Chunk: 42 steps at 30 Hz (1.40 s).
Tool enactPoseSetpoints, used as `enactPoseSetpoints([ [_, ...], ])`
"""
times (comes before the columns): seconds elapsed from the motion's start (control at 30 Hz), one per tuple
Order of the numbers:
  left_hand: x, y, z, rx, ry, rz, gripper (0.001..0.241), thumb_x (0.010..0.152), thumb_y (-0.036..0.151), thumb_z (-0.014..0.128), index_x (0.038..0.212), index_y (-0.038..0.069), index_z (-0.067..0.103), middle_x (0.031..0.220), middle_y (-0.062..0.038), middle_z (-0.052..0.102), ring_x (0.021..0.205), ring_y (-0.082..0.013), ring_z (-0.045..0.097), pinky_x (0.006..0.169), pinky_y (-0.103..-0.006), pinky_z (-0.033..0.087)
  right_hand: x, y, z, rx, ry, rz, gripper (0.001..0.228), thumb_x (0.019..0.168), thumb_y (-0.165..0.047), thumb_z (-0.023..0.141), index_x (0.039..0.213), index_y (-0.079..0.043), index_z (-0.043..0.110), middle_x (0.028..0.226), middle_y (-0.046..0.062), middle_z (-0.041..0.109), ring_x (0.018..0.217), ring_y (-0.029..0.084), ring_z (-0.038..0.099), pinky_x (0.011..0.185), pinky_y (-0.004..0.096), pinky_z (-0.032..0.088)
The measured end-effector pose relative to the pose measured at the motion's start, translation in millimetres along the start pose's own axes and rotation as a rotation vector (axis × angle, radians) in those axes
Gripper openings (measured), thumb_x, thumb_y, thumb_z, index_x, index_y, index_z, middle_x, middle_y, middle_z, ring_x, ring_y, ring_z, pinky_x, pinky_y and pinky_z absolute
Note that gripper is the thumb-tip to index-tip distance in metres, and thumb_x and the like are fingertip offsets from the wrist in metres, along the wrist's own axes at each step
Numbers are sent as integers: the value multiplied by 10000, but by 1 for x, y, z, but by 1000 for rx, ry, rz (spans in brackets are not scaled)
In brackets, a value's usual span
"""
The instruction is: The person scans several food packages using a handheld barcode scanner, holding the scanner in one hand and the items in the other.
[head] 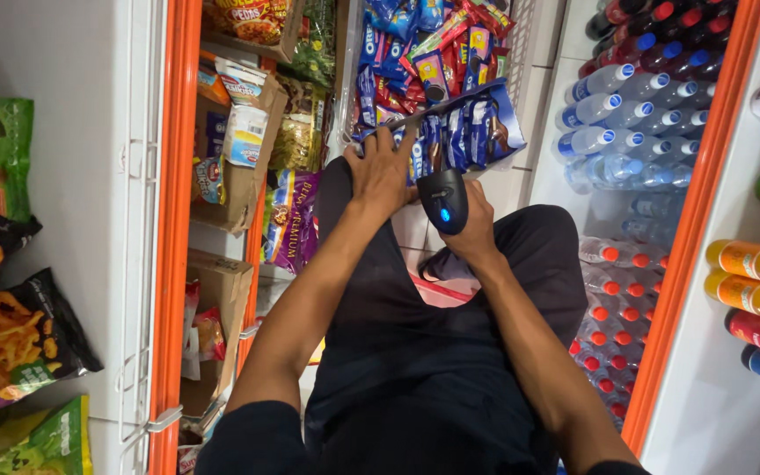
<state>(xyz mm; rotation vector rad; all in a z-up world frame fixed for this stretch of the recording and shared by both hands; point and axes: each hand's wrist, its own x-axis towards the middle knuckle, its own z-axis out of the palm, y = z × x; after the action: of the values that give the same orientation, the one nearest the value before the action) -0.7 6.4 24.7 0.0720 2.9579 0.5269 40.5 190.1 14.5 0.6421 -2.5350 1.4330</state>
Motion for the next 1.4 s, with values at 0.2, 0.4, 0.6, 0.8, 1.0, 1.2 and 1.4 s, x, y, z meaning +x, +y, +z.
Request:
enactPoseSetpoints([
  [0.2,13,0,9,49,-176,-78,940,530,438,971,1313,106,571,1284,-186,458,1234,-395,432,916,-630,328,-5,4,-2,-17,-16,-27,382,761,60,746,1129,-10,671,1007,151,671,926,372,614,809,443,527],
  [0.4,4,2,29,49,215,-69,945,630,561,905,1362,67,570,1209,-166,539,1151,-346,503,958,-591,319,-8,6,-1,-6,-4,-8,366,716,58,741,1067,6,650,967,164,648,908,394,605,784,448,519],
  [0.6,-2,5,23,-124,188,-44,877,762,587,841,1422,86,553,1132,-133,571,1108,-303,524,1010,-611,275,-8,6,-4,-20,-2,27,357,738,68,733,1078,-2,647,988,164,652,925,395,616,792,448,524],
  [0.8,-9,-2,30,-9,213,47,735,798,435,798,1372,31,582,1198,-163,560,1137,-310,524,961,-593,288,-4,6,-17,-26,67,82,398,776,63,722,1164,18,648,1066,190,638,1026,396,613,882,450,522],
  [1.0,-1,2,24,43,175,17,601,875,376,787,1327,14,625,1175,-130,584,1110,-318,520,952,-572,309,8,24,-42,-238,156,-1,418,744,40,777,1148,-9,679,1126,146,681,1230,404,556,1021,477,480],
  [1.2,15,30,27,-295,221,230,469,909,269,751,1348,147,639,1344,-94,587,1250,-297,518,1047,-522,390,3,39,-39,-89,196,95,436,810,-59,822,1201,4,640,1128,202,641,1096,388,613,950,445,515],
  [1.4,47,55,38,-90,242,422,581,842,264,722,1405,188,600,1480,-195,489,1367,-370,402,1048,-631,271,3,40,-40,-71,164,211,349,800,-64,820,1098,-15,645,980,164,625,934,375,616,811,447,515],
])
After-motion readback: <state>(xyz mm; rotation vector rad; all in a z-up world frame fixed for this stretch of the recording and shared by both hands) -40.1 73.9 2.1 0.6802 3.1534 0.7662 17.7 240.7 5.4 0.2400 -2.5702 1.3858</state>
